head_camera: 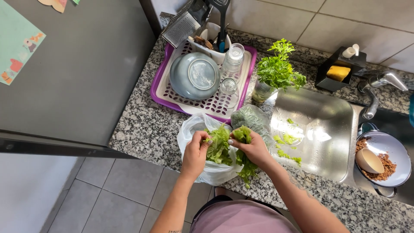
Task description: The person fills a white electric kettle with water from the kitchen sink and places it on its base. They then open a plastic bag containing lettuce, remove several leaves, and tear them into smaller pieces by hand over the sink.
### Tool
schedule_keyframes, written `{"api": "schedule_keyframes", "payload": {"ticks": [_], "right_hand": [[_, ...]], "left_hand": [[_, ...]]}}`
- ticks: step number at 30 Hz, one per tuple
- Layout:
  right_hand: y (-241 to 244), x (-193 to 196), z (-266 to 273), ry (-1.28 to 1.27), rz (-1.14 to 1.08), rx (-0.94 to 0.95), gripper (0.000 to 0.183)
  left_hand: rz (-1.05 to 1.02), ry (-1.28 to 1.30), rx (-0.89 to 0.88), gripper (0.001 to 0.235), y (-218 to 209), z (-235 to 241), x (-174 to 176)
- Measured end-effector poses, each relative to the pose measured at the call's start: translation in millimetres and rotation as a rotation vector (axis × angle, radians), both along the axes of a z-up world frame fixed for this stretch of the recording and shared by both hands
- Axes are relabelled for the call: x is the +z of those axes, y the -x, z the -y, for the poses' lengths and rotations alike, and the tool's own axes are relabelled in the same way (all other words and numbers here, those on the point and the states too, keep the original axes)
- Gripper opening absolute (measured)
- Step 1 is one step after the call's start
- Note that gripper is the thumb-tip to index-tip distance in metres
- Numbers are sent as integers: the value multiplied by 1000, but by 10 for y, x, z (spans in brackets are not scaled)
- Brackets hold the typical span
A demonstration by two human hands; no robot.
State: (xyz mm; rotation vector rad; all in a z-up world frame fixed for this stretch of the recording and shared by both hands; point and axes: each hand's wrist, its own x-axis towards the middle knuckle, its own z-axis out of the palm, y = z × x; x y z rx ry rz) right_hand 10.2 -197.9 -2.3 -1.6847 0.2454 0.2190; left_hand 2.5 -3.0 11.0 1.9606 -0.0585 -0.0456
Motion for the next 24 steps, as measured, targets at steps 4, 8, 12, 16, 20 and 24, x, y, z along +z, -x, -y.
{"api": "schedule_keyframes", "payload": {"ticks": [4, 8, 12, 16, 20, 24], "right_hand": [[49, 202, -113, -80, -79, -35, 51], [30, -136, -95, 37, -114, 10, 35], [55, -176, -25, 225, -171, 118, 36], [-2, -80, -11, 250, -50, -13, 30], [6, 192, -105, 131, 7, -74, 31], [4, 496, -159, -189, -61, -105, 53]], "left_hand": [[-55, 168, 22, 4, -24, 14, 4], [-101, 238, 124, 7, -82, -7, -71], [-126, 240, 260, 10, -117, -76, -94], [-132, 252, 295, 11, -154, -97, 47], [-163, 359, 289, 9, -146, -60, 48], [-221, 595, 301, 9, -159, 69, 100]]}}
